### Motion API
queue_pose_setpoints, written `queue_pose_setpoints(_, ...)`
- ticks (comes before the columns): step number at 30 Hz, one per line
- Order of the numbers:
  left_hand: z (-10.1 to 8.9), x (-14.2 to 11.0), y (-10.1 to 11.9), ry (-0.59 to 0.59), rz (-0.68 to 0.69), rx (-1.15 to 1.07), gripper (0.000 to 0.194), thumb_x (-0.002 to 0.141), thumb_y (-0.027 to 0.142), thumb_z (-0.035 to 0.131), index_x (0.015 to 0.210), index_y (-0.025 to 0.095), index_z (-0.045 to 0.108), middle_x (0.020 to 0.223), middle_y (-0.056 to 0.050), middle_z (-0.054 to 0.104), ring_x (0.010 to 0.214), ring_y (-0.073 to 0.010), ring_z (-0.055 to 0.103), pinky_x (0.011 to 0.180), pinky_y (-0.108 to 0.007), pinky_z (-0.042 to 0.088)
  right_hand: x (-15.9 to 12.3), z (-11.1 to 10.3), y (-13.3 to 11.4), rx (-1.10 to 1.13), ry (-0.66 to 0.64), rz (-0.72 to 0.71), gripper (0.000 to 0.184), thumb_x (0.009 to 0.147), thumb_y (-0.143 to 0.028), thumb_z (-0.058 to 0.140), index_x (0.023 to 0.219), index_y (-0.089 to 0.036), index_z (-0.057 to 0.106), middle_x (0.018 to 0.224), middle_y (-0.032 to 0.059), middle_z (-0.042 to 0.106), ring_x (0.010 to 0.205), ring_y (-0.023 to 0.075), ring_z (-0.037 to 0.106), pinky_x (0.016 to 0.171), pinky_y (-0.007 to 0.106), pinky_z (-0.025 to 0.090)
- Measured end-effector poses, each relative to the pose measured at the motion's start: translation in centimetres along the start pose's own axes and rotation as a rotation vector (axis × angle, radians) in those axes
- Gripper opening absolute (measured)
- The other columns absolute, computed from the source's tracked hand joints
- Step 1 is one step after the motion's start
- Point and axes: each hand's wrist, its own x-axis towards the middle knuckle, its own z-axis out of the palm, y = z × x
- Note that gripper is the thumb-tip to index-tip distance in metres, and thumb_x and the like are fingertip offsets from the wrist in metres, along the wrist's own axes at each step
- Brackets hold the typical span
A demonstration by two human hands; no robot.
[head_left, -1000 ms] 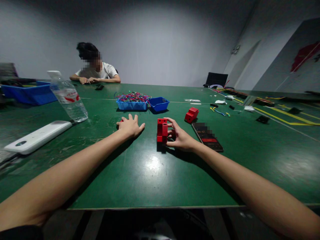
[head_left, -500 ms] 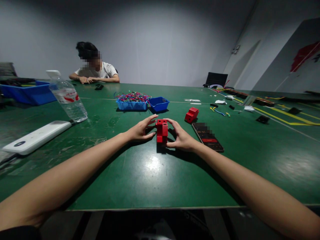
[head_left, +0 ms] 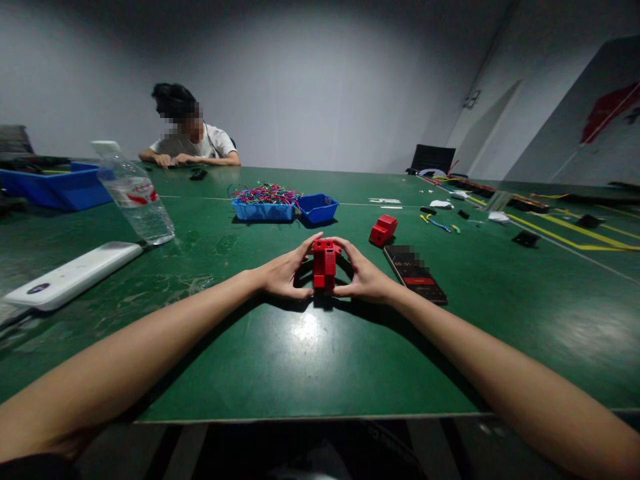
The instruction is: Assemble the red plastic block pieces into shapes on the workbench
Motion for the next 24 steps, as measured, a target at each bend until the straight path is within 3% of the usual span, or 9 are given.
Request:
queue_pose_setpoints(3, 0.3, 0.1, -0.3, 0.040, -0.027, 0.059, 0.113, 0.063, 0.041, 0.080, 0.150, 0.017, 0.011, 0.148, -0.025, 0.038, 0.133, -0.0385, 0.046, 0.108, -0.055, 0.040, 0.0, 0.0, 0.1, -0.025, -0.001, 0.010, 0.098, 0.063, -0.034, 0.082, 0.145, -0.026, 0.029, 0.146, 0.0130, 0.041, 0.136, 0.0274, 0.043, 0.116, 0.045, 0.032)
queue_pose_setpoints(10, 0.9, 0.3, -0.6, 0.103, -0.065, 0.132, 0.103, 0.063, 0.052, 0.079, 0.138, 0.015, 0.020, 0.123, -0.022, 0.057, 0.107, -0.0362, 0.063, 0.089, -0.050, 0.052, -0.2, -0.2, -0.4, -0.315, -0.101, 0.099, 0.100, 0.069, -0.045, 0.078, 0.149, -0.027, 0.020, 0.153, 0.0150, 0.036, 0.142, 0.0334, 0.034, 0.110, 0.057, 0.030)
queue_pose_setpoints(13, 0.9, 0.2, -0.6, 0.129, -0.069, 0.134, 0.101, 0.063, 0.052, 0.080, 0.137, 0.016, 0.021, 0.124, -0.022, 0.056, 0.109, -0.0352, 0.063, 0.089, -0.048, 0.052, -0.2, -0.6, -0.8, -0.438, -0.123, 0.144, 0.099, 0.073, -0.048, 0.075, 0.150, -0.023, 0.018, 0.151, 0.0176, 0.039, 0.137, 0.0342, 0.041, 0.108, 0.058, 0.030)
queue_pose_setpoints(19, 1.0, 0.2, -0.4, 0.152, -0.166, 0.202, 0.099, 0.065, 0.050, 0.078, 0.138, 0.016, 0.020, 0.123, -0.021, 0.056, 0.104, -0.0349, 0.064, 0.087, -0.048, 0.052, 0.1, -1.3, -0.6, -0.532, -0.059, 0.158, 0.070, 0.080, -0.034, 0.069, 0.142, -0.021, 0.039, 0.139, 0.0191, 0.053, 0.128, 0.0359, 0.049, 0.101, 0.056, 0.038)
queue_pose_setpoints(24, 0.9, 0.1, -0.2, 0.153, -0.196, 0.226, 0.098, 0.065, 0.047, 0.078, 0.138, 0.016, 0.020, 0.121, -0.019, 0.057, 0.104, -0.0344, 0.064, 0.089, -0.048, 0.051, 0.2, -1.0, -0.4, -0.567, 0.003, 0.099, 0.057, 0.082, -0.025, 0.063, 0.136, -0.022, 0.046, 0.127, 0.0170, 0.060, 0.120, 0.0329, 0.053, 0.098, 0.053, 0.042)
